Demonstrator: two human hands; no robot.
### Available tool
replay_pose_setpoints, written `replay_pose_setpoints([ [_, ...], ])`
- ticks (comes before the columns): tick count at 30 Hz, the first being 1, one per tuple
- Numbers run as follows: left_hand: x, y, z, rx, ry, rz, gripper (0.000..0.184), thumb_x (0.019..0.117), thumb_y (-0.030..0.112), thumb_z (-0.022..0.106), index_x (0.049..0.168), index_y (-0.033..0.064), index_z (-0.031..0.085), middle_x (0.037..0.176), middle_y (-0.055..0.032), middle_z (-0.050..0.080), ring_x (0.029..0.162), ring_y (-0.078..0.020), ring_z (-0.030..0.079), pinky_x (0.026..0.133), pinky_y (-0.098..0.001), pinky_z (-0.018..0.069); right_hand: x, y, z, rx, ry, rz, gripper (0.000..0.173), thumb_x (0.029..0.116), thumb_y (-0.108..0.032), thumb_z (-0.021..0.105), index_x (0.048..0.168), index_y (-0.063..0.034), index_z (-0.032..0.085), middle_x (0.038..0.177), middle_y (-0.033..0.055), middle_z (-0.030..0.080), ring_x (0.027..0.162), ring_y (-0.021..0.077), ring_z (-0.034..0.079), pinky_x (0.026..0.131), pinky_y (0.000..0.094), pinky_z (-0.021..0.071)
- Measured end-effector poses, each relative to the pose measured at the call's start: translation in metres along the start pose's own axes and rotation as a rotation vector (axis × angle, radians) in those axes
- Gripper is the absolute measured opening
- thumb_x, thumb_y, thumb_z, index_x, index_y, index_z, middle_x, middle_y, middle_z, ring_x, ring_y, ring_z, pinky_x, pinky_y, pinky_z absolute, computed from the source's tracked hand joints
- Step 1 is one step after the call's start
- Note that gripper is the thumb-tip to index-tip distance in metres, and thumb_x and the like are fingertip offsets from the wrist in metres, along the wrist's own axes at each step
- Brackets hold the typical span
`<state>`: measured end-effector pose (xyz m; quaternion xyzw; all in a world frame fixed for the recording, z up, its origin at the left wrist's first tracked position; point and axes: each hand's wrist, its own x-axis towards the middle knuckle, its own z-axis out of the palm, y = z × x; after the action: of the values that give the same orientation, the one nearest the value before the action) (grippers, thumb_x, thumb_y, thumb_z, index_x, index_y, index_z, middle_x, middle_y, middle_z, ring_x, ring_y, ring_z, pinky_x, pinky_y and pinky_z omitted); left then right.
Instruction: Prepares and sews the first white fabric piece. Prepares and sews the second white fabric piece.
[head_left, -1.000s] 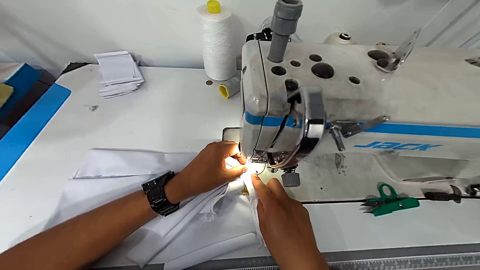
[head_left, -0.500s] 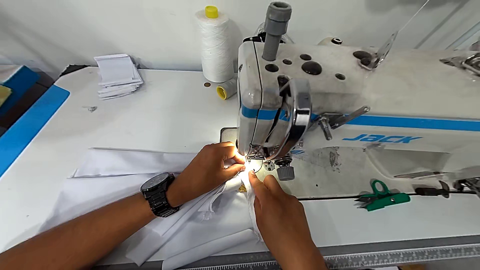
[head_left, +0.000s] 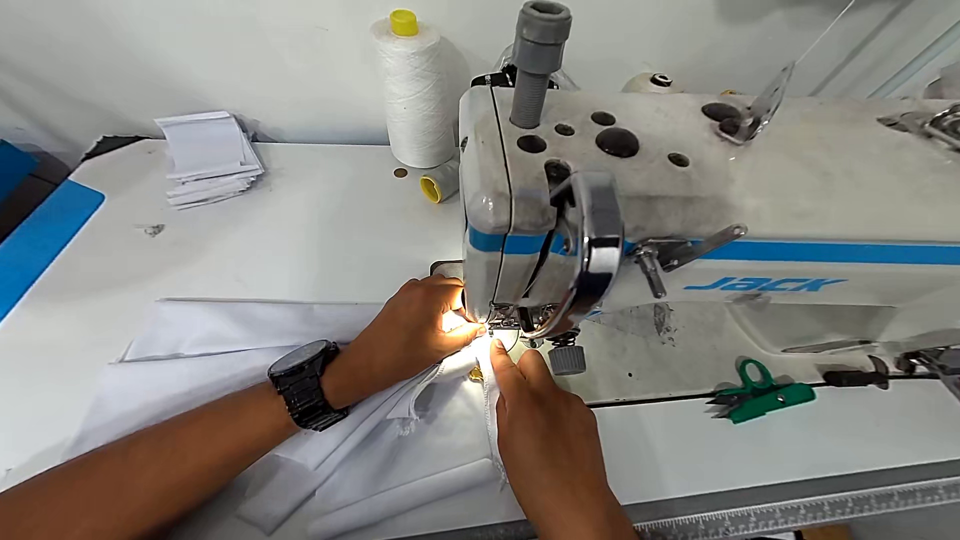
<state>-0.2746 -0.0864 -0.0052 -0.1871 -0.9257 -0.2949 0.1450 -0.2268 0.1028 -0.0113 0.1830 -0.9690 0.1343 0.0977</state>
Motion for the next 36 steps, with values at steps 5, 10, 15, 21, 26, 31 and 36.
replay_pose_setpoints([
  [5, 0.0, 0.003, 0.0, 0.005, -0.03, -0.066, 0.018, 0.0838, 0.024, 0.075, 0.076, 0.0104, 0.065, 0.077, -0.0001, 0.062, 0.08, -0.0145, 0.062, 0.073, -0.0376, 0.0473, 0.002, -0.001, -0.006, 0.022, -0.054, 0.015, 0.033, 0.0897, -0.007, 0.067, 0.119, -0.0163, 0.077, 0.094, 0.0078, 0.068, 0.058, 0.0185, 0.065, 0.046, 0.0316, 0.0519],
  [10, 0.001, 0.0, 0.0, -0.014, -0.041, -0.072, 0.018, 0.0846, 0.024, 0.074, 0.077, 0.0103, 0.066, 0.077, 0.0001, 0.062, 0.08, -0.0144, 0.061, 0.073, -0.0383, 0.0474, 0.004, 0.0, -0.007, 0.044, -0.073, 0.013, 0.03, 0.0909, -0.008, 0.066, 0.118, -0.0154, 0.077, 0.098, 0.0074, 0.068, 0.061, 0.0185, 0.066, 0.049, 0.032, 0.0537],
  [15, 0.001, 0.0, -0.001, -0.005, -0.021, -0.053, 0.018, 0.0848, 0.022, 0.073, 0.075, 0.0113, 0.062, 0.076, 0.0011, 0.061, 0.08, -0.0116, 0.061, 0.073, -0.033, 0.0488, 0.007, -0.001, -0.008, 0.056, -0.093, 0.023, 0.028, 0.0915, -0.007, 0.066, 0.116, -0.0154, 0.077, 0.1, 0.0076, 0.068, 0.062, 0.0189, 0.066, 0.05, 0.0332, 0.0539],
  [21, 0.0, -0.002, 0.001, 0.008, -0.041, -0.069, 0.017, 0.0864, 0.023, 0.072, 0.077, 0.0108, 0.065, 0.078, 0.0002, 0.062, 0.082, -0.0149, 0.062, 0.075, -0.0384, 0.0487, 0.006, -0.001, -0.004, 0.053, -0.059, 0.033, 0.028, 0.0909, -0.007, 0.067, 0.115, -0.0162, 0.078, 0.097, 0.0071, 0.068, 0.062, 0.0181, 0.065, 0.049, 0.0325, 0.0534],
  [26, 0.005, -0.017, 0.001, -0.043, -0.056, 0.042, 0.013, 0.0871, 0.023, 0.072, 0.082, 0.0126, 0.068, 0.084, 0.0018, 0.066, 0.089, -0.0118, 0.063, 0.08, -0.0378, 0.049, 0.005, -0.001, -0.002, 0.039, -0.024, 0.048, 0.027, 0.0962, -0.014, 0.064, 0.119, -0.0169, 0.077, 0.092, 0.0064, 0.065, 0.059, 0.0177, 0.063, 0.047, 0.0325, 0.0504],
  [31, 0.014, -0.034, 0.0, 0.077, 0.015, 0.223, 0.017, 0.0857, 0.021, 0.073, 0.085, 0.0047, 0.069, 0.093, -0.0093, 0.07, 0.096, -0.0252, 0.065, 0.084, -0.0463, 0.0506, 0.003, 0.005, -0.005, 0.216, 0.028, 0.052, 0.03, 0.0997, -0.021, 0.064, 0.126, -0.0071, 0.069, 0.093, 0.0109, 0.069, 0.065, 0.0259, 0.067, 0.052, 0.0427, 0.0538],
  [36, -0.013, 0.003, -0.018, 0.249, 0.227, 0.244, 0.02, 0.0961, 0.016, 0.059, 0.098, 0.0016, 0.073, 0.103, -0.0157, 0.072, 0.104, -0.033, 0.066, 0.091, -0.0494, 0.0518, -0.009, 0.043, -0.034, 0.694, -0.36, 0.013, 0.073, 0.1002, -0.026, 0.067, 0.162, -0.0177, 0.03, 0.09, 0.0054, 0.066, 0.066, 0.0181, 0.061, 0.058, 0.0388, 0.054],
])
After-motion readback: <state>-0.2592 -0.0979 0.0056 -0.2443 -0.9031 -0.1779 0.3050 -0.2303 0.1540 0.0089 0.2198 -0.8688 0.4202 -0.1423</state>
